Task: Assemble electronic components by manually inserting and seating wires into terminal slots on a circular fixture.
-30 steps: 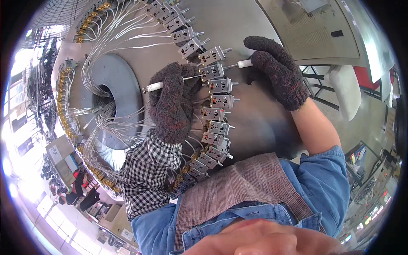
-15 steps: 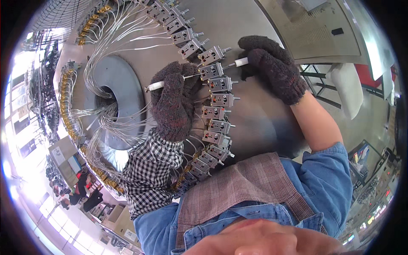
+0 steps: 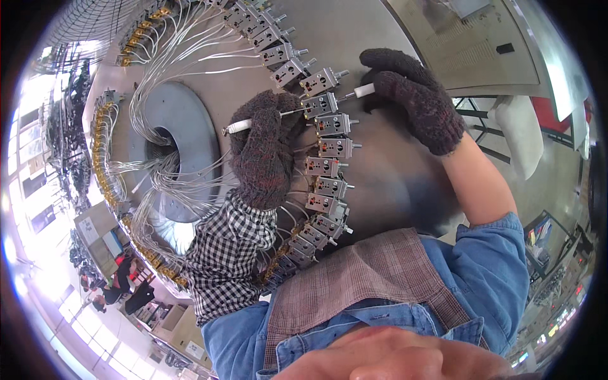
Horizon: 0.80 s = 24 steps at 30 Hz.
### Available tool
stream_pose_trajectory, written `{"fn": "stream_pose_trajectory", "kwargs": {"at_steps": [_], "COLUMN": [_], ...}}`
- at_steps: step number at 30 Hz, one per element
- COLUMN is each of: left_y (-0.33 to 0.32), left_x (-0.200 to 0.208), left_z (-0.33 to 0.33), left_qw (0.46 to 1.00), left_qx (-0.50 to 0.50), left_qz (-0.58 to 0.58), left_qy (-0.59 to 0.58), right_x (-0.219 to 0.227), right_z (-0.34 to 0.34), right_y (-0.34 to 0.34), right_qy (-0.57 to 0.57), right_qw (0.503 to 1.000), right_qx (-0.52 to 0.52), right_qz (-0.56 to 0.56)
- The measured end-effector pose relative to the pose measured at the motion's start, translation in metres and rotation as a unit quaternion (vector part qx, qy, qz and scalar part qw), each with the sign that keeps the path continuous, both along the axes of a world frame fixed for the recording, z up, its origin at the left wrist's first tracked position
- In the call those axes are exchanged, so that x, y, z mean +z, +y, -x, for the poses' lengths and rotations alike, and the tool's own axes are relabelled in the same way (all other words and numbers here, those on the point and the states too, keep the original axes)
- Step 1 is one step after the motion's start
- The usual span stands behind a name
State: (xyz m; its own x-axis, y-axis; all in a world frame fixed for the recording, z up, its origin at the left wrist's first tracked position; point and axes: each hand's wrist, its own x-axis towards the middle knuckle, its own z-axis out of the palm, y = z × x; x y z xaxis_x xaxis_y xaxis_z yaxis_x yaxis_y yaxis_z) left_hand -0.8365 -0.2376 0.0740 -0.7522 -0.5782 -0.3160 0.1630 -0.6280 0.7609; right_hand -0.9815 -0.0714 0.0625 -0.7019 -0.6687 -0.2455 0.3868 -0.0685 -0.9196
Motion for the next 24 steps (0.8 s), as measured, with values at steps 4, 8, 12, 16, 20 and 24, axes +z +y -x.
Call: {"fn": "stream_pose_trajectory", "kwargs": {"at_steps": [4,8,12,16,20,24], "left_y": [-0.001,-0.002,-0.003,-0.003,-0.002,-0.007], "left_x": [-0.001,-0.005,-0.001,-0.001,0.002,-0.009], "left_z": [0.0,0.0,-0.001,0.0,0.001,-0.003], "left_qw": [1.0,0.999,1.0,0.999,0.999,0.996], "left_qx": [0.002,0.0,-0.026,-0.04,-0.037,-0.054], "left_qz": [0.009,0.031,0.005,0.03,0.038,0.065], "left_qy": [-0.009,0.009,0.005,0.004,-0.008,-0.018], "right_x": [0.008,0.0,0.018,0.019,0.016,0.015], "right_z": [0.003,-0.001,0.0,0.001,0.002,0.001], "right_y": [0.001,0.0,-0.002,-0.001,-0.001,-0.001], "right_qy": [-0.002,0.162,-0.079,-0.044,-0.073,-0.069], "right_qw": [0.99,0.98,0.986,0.987,0.986,0.991], "right_qx": [0.017,0.027,0.016,0.039,0.031,0.026], "right_qz": [-0.138,-0.109,-0.143,-0.151,-0.146,-0.116]}}
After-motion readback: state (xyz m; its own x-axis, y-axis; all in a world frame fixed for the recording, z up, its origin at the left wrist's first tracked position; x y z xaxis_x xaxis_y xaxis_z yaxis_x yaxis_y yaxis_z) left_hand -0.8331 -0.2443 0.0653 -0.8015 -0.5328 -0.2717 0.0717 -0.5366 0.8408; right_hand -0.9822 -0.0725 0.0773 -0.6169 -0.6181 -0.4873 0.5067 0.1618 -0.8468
